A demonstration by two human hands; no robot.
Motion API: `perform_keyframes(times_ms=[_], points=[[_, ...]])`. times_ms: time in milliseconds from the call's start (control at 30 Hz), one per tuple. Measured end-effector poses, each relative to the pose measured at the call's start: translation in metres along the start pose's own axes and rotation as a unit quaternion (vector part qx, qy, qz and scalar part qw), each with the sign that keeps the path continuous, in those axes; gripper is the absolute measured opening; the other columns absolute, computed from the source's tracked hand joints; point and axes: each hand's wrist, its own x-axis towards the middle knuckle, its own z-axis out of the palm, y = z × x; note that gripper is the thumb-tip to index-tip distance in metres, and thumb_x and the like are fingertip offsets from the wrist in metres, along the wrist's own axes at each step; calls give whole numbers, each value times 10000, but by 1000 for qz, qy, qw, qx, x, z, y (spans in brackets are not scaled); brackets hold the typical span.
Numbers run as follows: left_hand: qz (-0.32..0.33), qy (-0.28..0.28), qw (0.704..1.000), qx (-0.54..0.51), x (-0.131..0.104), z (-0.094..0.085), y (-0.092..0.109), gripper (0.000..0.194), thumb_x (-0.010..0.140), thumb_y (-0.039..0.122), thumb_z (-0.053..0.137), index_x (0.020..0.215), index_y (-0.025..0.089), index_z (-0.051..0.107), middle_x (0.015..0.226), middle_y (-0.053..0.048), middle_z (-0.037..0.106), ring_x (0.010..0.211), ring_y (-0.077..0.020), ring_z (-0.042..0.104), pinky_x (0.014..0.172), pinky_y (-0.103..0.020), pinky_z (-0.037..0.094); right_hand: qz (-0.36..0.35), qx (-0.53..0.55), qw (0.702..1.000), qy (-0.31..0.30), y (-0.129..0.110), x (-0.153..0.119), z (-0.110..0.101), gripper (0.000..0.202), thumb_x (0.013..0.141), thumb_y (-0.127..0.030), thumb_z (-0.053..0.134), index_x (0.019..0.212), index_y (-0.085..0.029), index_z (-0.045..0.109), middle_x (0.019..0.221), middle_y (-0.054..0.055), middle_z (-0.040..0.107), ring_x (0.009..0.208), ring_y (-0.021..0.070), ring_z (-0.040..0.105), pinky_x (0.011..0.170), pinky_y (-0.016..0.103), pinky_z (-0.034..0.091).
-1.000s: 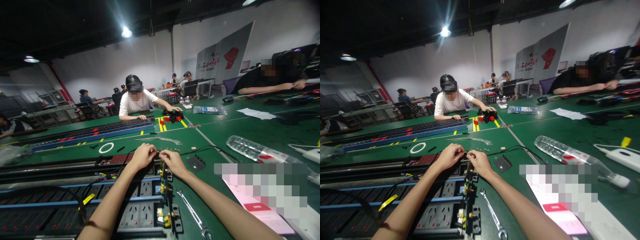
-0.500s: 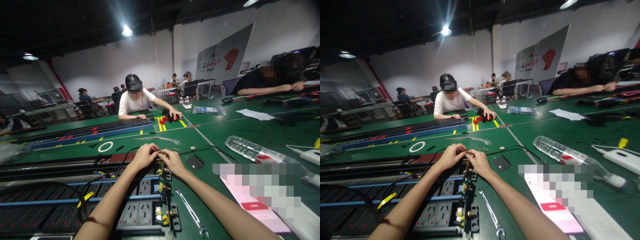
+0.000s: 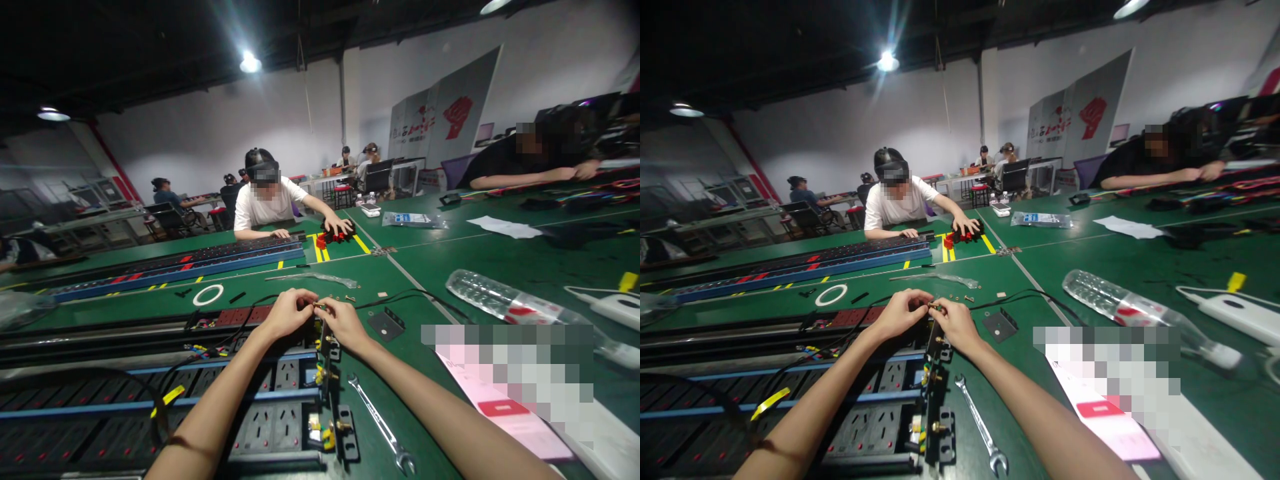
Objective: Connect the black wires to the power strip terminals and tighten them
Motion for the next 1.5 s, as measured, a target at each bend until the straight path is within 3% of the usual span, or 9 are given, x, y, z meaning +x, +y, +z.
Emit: perform_keyframes(times_ms=[200, 400, 567, 700, 1000, 1267, 1500], points=[[10, -1, 999, 49, -1, -2, 4, 175, 872, 244, 620, 930, 196, 777, 858, -24, 755, 775, -187, 627, 702, -258, 450, 21, 11, 1000, -1, 4, 1, 2, 193, 861, -315, 583, 924, -186, 712, 650, -2, 631, 595, 156, 547, 583, 253, 349], [20, -10, 992, 122, -1, -4, 7, 177, 907, 250, 587, 959, 221, 754, 886, -28, 743, 830, -207, 623, 732, -274, 446, 32, 2, 999, -4, 0, 1, 1, 222, 878, -350, 588, 948, -186, 720, 672, 3, 641, 607, 161, 548, 588, 260, 350], [26, -5, 988, 151, 0, -4, 5, 166, 912, 232, 591, 992, 233, 736, 894, -26, 733, 823, -208, 628, 731, -275, 453, -1, -20, 1000, 5, -1, 1, 0, 192, 895, -314, 586, 945, -185, 719, 832, 39, 702, 739, 186, 600, 685, 279, 403], [21, -14, 988, 154, 0, -7, 5, 167, 912, 222, 588, 987, 232, 737, 897, -21, 738, 810, -202, 636, 722, -268, 449, -3, -10, 1000, 8, -2, 1, 0, 184, 892, -267, 581, 969, -188, 729, 929, 58, 743, 809, 200, 646, 753, 295, 437], [17, -27, 988, 148, -1, -8, 5, 190, 914, 285, 587, 951, 234, 766, 878, -26, 751, 812, -203, 640, 704, -262, 434, 16, 34, 999, 11, -8, 0, -4, 216, 858, -224, 577, 972, -176, 755, 914, 62, 769, 775, 200, 679, 725, 295, 482], [14, -23, 989, 145, -2, -8, 4, 243, 929, 364, 575, 925, 227, 776, 876, -40, 760, 803, -214, 641, 706, -272, 434, 0, 35, 999, 21, -10, 0, -4, 227, 889, -230, 546, 981, -194, 750, 992, 77, 769, 904, 231, 699, 832, 339, 497], [1, -28, 992, 122, 0, -9, 6, 248, 916, 349, 578, 914, 214, 786, 869, -46, 772, 788, -206, 668, 688, -259, 446, 12, 53, 998, 23, -3, 1, -2, 222, 882, -274, 560, 970, -190, 745, 954, 72, 770, 868, 222, 698, 800, 333, 517]])
